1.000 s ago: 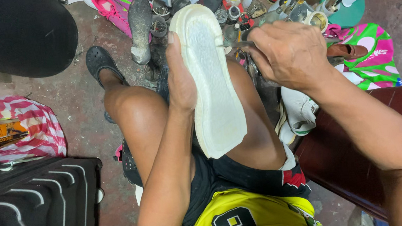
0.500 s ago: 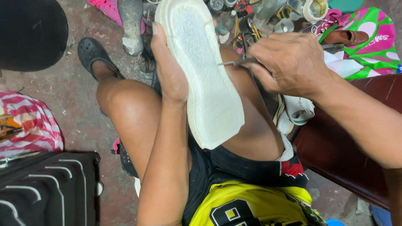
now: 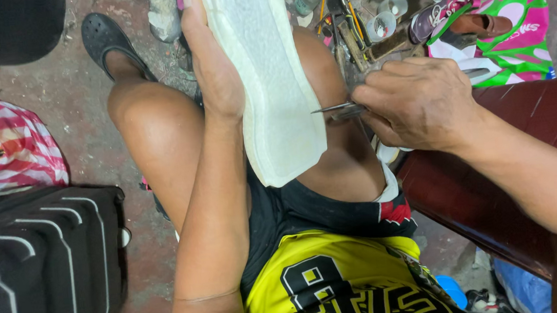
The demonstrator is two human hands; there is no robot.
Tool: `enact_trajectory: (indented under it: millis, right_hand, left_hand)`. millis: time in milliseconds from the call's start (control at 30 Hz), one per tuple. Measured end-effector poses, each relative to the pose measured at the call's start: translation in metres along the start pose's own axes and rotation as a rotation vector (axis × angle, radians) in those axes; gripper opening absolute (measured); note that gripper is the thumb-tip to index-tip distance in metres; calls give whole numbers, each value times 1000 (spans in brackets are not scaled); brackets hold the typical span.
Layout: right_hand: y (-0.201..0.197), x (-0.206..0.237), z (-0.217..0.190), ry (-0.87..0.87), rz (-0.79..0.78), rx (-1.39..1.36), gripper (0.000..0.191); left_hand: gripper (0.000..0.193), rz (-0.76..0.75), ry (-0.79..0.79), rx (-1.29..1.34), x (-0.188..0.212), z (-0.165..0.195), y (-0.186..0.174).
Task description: The person cleans the sole of a black sneaker with a white cloth, then uses a metal pick to scrape and pry the sole and heel areas. The person also handles a white insole, wiping it with the cloth and scraping it with the pick.
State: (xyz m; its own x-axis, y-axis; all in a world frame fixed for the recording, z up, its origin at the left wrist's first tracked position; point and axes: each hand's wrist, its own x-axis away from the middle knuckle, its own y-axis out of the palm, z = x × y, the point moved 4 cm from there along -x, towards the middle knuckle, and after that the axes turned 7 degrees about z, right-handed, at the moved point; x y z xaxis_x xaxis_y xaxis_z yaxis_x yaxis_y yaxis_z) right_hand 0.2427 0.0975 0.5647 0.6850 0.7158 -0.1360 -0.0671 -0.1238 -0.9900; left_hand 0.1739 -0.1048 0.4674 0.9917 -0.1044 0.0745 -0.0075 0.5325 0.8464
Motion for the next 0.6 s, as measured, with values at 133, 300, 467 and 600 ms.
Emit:
enact_trajectory:
  millis: [133, 300, 467, 600]
  right_hand:
    - [1, 8, -6, 10, 5, -41, 22]
    - [4, 16, -14, -12, 0, -159, 25]
    - [-4, 22, -11, 31, -44, -342, 20]
    - [-11, 23, 2, 357, 106, -490, 19]
  left_hand:
    - [75, 19, 29, 16, 1, -1, -3]
    - [71, 73, 62, 47, 4, 0, -12]
    - [75, 113, 49, 134, 2, 9, -17]
    - [82, 244, 154, 228, 9, 23, -23]
